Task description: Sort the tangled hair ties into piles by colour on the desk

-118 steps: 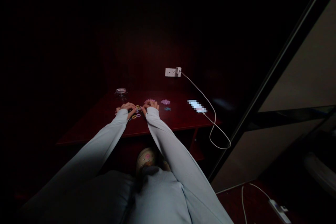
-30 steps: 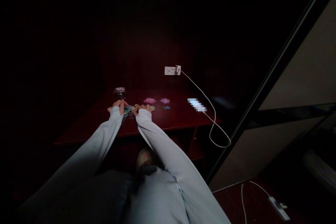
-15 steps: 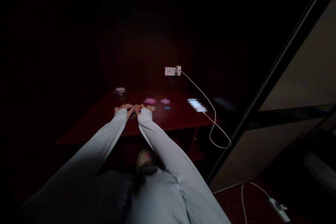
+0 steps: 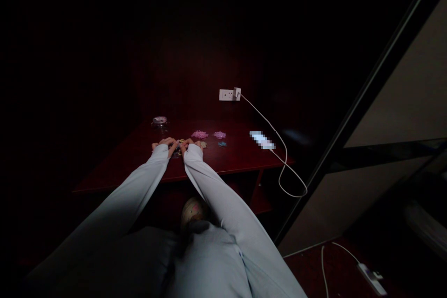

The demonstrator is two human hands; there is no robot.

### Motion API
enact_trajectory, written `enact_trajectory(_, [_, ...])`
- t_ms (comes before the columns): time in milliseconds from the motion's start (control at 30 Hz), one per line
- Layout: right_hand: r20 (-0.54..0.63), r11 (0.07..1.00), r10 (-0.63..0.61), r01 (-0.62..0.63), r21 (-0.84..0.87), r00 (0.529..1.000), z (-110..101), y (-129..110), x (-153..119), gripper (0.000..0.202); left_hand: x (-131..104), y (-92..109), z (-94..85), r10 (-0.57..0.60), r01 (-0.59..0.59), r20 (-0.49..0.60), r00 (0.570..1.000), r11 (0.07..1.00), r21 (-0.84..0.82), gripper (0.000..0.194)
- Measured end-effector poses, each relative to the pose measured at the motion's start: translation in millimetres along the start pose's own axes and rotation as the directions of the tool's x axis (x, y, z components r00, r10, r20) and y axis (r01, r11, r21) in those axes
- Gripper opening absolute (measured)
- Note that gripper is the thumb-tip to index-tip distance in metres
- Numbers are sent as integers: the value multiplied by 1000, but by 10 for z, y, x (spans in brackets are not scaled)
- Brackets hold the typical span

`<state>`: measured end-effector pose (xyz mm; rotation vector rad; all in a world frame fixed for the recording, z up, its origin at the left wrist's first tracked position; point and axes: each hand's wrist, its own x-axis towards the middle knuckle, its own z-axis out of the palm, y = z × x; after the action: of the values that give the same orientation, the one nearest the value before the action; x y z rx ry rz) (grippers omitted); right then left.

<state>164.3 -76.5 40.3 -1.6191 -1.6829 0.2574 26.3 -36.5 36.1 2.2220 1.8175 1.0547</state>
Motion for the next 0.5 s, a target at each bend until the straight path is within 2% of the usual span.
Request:
enact_trajectory(200, [-30, 998, 47, -48, -38, 998, 44, 25, 32, 18, -3, 1, -27, -8, 7, -11, 1000, 999, -45, 31])
enact_trajectory(500, [9, 997, 32, -31, -69, 999, 28, 12, 8, 22, 5, 15, -21, -29, 29, -7, 1000, 998, -48, 28])
